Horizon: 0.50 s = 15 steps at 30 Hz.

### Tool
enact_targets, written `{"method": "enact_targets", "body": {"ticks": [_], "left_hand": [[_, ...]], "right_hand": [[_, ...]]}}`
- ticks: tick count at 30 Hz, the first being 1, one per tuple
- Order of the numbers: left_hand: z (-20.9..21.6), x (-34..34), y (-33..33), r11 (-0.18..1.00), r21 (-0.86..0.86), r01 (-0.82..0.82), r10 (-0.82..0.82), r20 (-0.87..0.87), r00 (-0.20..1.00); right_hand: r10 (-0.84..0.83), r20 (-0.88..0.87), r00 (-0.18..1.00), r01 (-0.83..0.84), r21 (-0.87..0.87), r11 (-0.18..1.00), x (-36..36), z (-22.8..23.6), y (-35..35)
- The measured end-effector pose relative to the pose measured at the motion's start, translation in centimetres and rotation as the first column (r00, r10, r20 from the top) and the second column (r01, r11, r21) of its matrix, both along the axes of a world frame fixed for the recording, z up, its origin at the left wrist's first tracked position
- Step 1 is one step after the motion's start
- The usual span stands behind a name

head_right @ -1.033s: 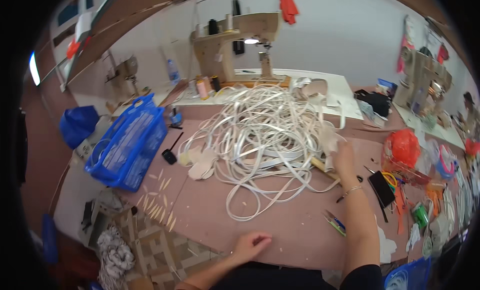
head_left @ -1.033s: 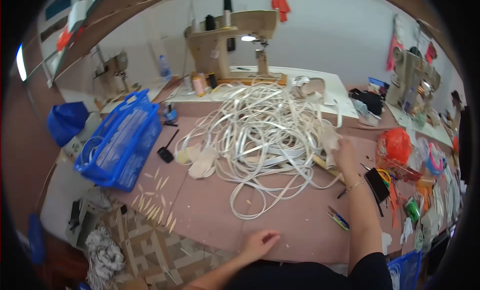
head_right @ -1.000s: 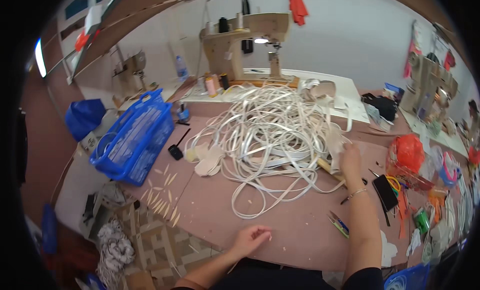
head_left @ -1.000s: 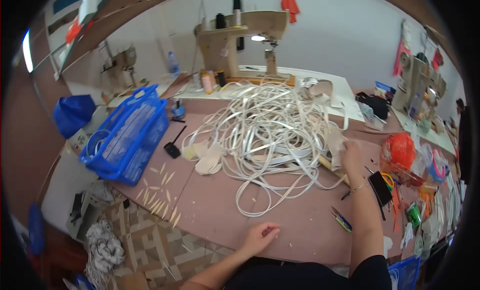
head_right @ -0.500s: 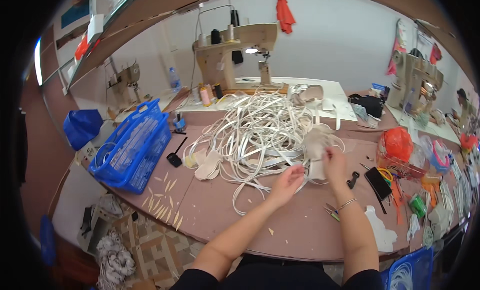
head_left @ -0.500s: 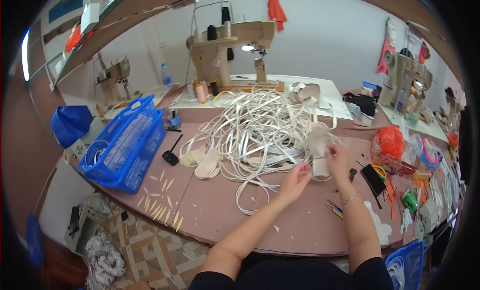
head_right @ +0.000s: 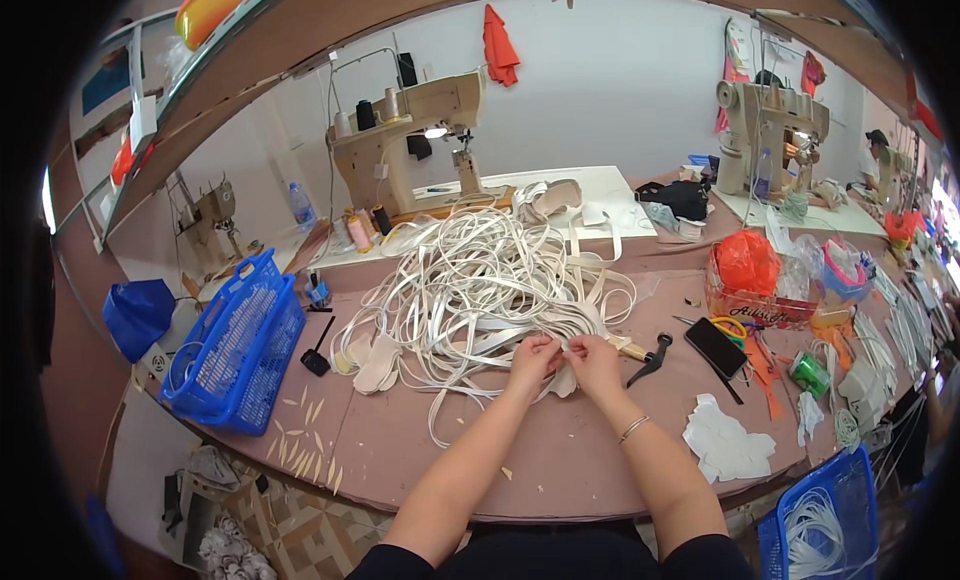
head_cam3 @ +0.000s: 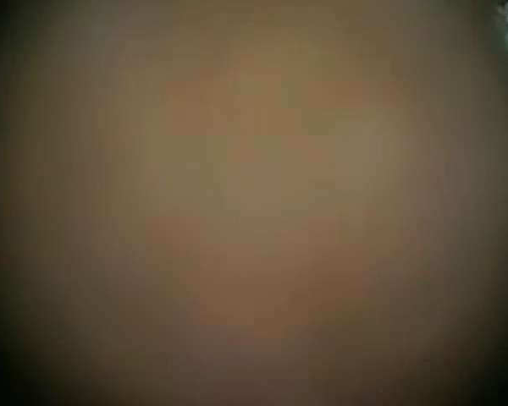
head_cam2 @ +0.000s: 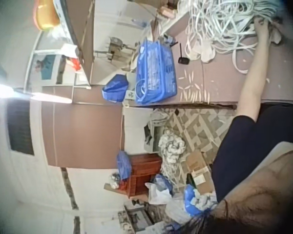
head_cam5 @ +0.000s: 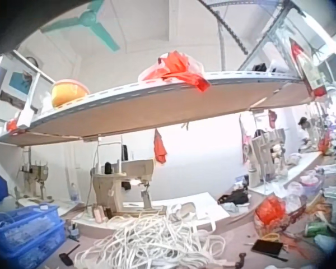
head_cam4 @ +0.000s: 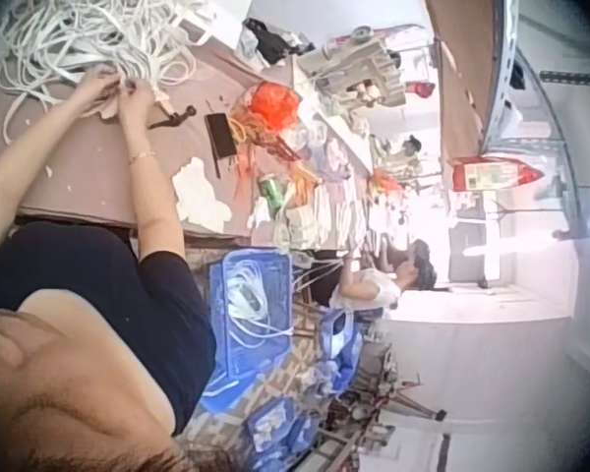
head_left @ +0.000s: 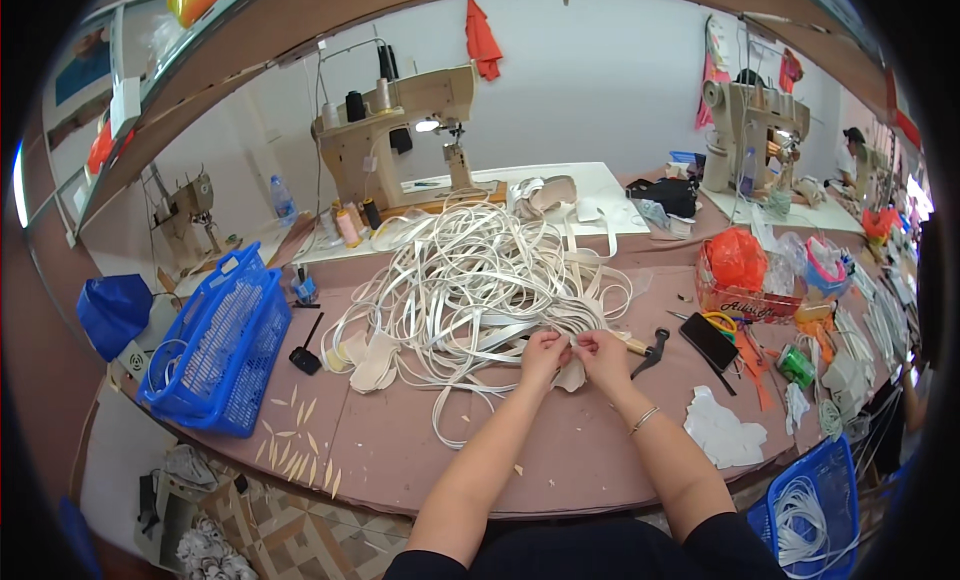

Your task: The person is assembling small white fabric components at a workbench. They repeatedly pick up small fabric pieces, fold them, and insert a thin white elastic strip into the folded edge. The person handles the items one at a time, folding and manipulating the fabric to secure the elastic, then places the finished units on the table.

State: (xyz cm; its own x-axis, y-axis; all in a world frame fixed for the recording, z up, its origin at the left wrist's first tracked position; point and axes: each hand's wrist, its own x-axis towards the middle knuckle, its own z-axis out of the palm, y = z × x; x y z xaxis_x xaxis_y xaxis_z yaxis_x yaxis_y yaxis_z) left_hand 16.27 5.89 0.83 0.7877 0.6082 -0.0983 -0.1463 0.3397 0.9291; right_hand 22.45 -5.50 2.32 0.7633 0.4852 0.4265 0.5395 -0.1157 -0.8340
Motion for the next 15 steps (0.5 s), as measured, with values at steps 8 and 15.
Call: {"method": "enact_targets", "body": {"ticks": [8, 15], "left_hand": [[1.1, 0.3, -0.6, 0.979, -0.189, -0.082, 0.076, -0.042, 0.996], [-0.3, 0.1, -1.7, 0.998, 0.015, -0.065, 0.062, 0.135, 0.989]], "right_hand": [[0.037, 0.195, 0.980, -0.002, -0.179, 0.984, -0.5, 1.8, -0.6], [-0.185, 0.395, 0.900, 0.222, -0.051, 0.974, 1.8, 2.1, -0.4]]}}
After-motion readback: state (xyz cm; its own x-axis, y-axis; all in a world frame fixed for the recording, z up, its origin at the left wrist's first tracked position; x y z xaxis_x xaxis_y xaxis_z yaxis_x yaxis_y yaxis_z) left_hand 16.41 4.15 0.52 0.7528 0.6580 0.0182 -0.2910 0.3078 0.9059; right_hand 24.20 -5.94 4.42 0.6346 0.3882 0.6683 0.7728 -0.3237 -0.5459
